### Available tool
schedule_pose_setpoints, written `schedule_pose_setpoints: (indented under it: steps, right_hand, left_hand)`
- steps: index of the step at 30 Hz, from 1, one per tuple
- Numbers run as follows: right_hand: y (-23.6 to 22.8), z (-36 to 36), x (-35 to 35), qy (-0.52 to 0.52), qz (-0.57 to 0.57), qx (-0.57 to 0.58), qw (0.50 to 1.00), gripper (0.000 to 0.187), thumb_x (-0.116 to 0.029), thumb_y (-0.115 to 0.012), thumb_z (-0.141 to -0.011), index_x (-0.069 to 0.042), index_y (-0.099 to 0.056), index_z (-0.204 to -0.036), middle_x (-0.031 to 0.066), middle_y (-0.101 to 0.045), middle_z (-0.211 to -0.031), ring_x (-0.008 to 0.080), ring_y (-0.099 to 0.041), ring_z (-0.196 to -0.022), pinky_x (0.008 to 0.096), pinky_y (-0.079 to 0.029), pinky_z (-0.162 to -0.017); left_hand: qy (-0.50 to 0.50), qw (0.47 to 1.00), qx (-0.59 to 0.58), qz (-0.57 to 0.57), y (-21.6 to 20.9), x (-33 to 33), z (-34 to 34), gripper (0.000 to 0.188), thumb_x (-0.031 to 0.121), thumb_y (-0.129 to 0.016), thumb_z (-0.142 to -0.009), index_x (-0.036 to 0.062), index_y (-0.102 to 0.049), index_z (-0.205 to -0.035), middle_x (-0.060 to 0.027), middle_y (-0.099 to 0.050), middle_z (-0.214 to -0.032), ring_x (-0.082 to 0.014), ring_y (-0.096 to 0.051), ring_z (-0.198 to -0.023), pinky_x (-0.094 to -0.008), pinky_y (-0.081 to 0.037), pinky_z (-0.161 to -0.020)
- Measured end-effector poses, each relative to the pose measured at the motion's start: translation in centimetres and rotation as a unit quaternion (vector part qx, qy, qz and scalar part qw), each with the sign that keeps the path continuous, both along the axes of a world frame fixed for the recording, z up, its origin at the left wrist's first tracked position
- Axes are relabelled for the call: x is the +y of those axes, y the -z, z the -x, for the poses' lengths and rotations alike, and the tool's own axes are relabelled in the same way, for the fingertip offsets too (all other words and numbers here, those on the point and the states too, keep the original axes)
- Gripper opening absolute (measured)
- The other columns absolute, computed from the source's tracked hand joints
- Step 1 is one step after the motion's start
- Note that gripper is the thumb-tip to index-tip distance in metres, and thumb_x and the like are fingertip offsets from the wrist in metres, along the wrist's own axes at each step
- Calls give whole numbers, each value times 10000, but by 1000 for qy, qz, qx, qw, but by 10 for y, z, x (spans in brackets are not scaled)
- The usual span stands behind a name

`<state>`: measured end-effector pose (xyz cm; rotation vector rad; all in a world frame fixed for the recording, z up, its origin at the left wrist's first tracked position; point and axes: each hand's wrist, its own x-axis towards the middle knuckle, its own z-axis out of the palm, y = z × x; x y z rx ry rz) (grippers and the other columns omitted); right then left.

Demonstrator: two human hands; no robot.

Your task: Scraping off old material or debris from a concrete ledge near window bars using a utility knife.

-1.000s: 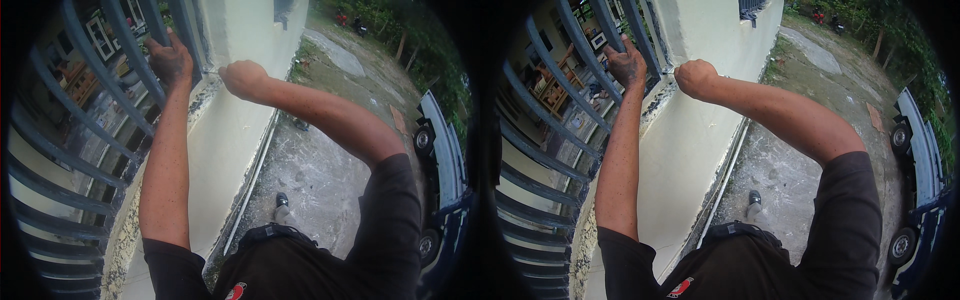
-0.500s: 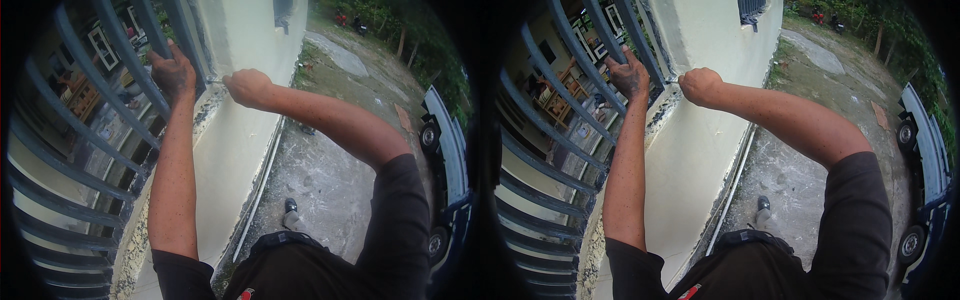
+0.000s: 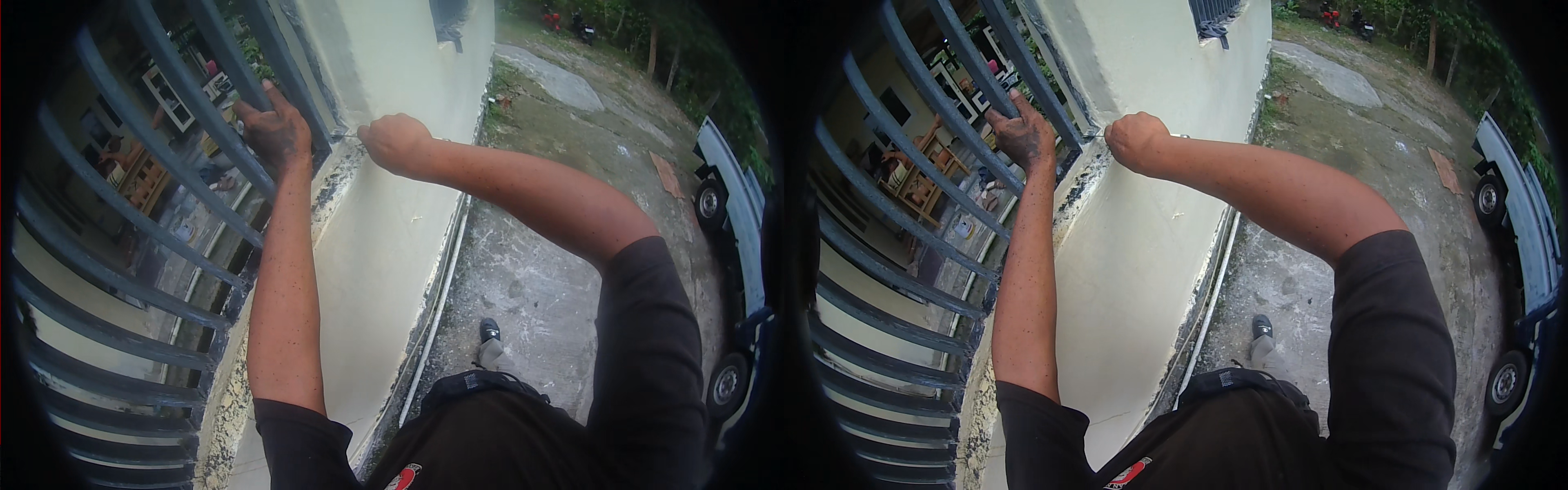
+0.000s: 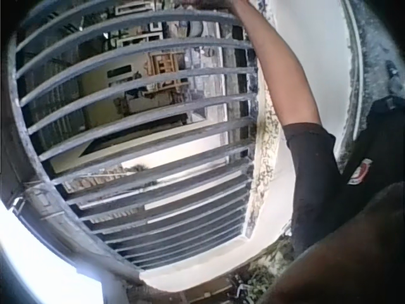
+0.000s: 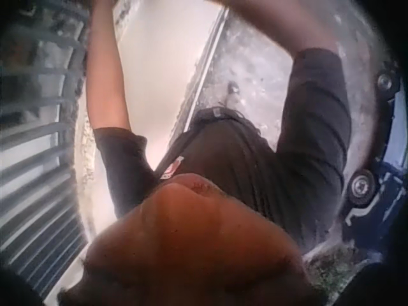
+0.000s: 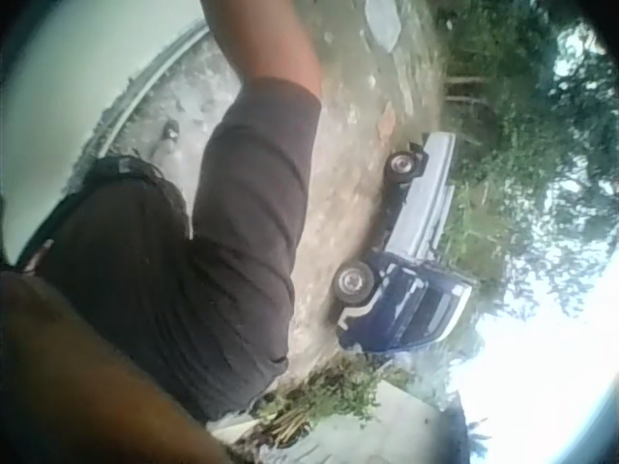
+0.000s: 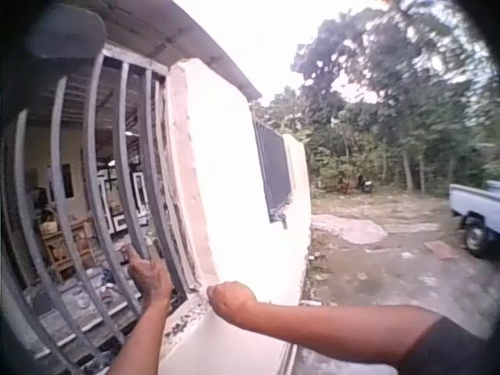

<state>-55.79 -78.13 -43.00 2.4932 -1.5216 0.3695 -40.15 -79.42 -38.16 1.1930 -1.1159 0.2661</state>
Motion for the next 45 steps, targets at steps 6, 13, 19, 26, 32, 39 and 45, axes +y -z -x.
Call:
schedule_pose_setpoints:
  steps: [6, 13, 19, 26, 32, 39, 45]
  right_hand:
    - [16, -9, -41, 25, 65, 109, 992, 167, -136, -603, -887, -66, -745, -939, 110, -749, -951, 283, -736, -871, 431, -597, -661]
    - [-13, -8, -18, 15, 119, -9, 993, 182, -114, -615, -875, -47, -690, -1027, 128, -745, -920, 283, -737, -854, 428, -597, -644]
    - [12, 16, 29, -17, 21, -40, 999, 178, -93, -523, -898, 9, -631, -996, 184, -714, -869, 337, -716, -852, 445, -583, -710]
    - [-9, -7, 67, -43, 17, -57, 997, 201, -129, -506, -926, -10, -613, -1047, 183, -711, -862, 359, -711, -839, 461, -580, -701]
    - [-4, -26, 60, -67, 27, 16, 997, 210, -101, -473, -930, -9, -639, -1020, 191, -702, -865, 360, -707, -835, 464, -566, -709]
    - [0, -34, 47, -23, -4, -3, 1000, 219, -122, -504, -925, -37, -695, -991, 171, -724, -959, 319, -717, -916, 417, -580, -773]
    - [2, -45, 8, 8, 2, 10, 1000, 236, -145, -525, -925, -58, -739, -974, 155, -738, -1011, 295, -723, -960, 389, -586, -811]
  left_hand:
    - [-17, 1000, -17, 5, 5, -2, 10, 436, 352, -529, -981, -63, -487, -1108, -298, -665, -945, -448, -674, -901, -509, -522, -785]
    - [-27, 999, -1, -38, 3, 0, 2, 433, 403, -497, -1012, -8, -457, -1144, -238, -649, -915, -407, -670, -874, -511, -522, -766]
    - [-53, 992, -71, -91, 4, 14, 0, 727, 254, -581, -967, -154, -221, -1449, -338, -354, -1401, -458, -405, -1316, -483, -352, -1094]
    - [67, 985, -42, -154, -37, 61, 7, 807, 371, -513, -981, -139, -157, -1495, -320, -248, -1544, -407, -268, -1453, -424, -243, -1203]
    - [85, 969, 35, -228, -52, 53, -2, 794, 418, -487, -984, -76, -178, -1522, -292, -374, -1498, -397, -369, -1408, -430, -311, -1172]
    - [122, 970, 77, -195, -51, 31, -2, 692, 381, -455, -1008, -73, -226, -1477, -314, -478, -1382, -428, -484, -1303, -480, -394, -1096]
    - [154, 978, 24, -140, -30, 5, -16, 492, 315, -461, -1018, -63, -321, -1299, -334, -569, -1210, -476, -586, -1131, -520, -465, -955]
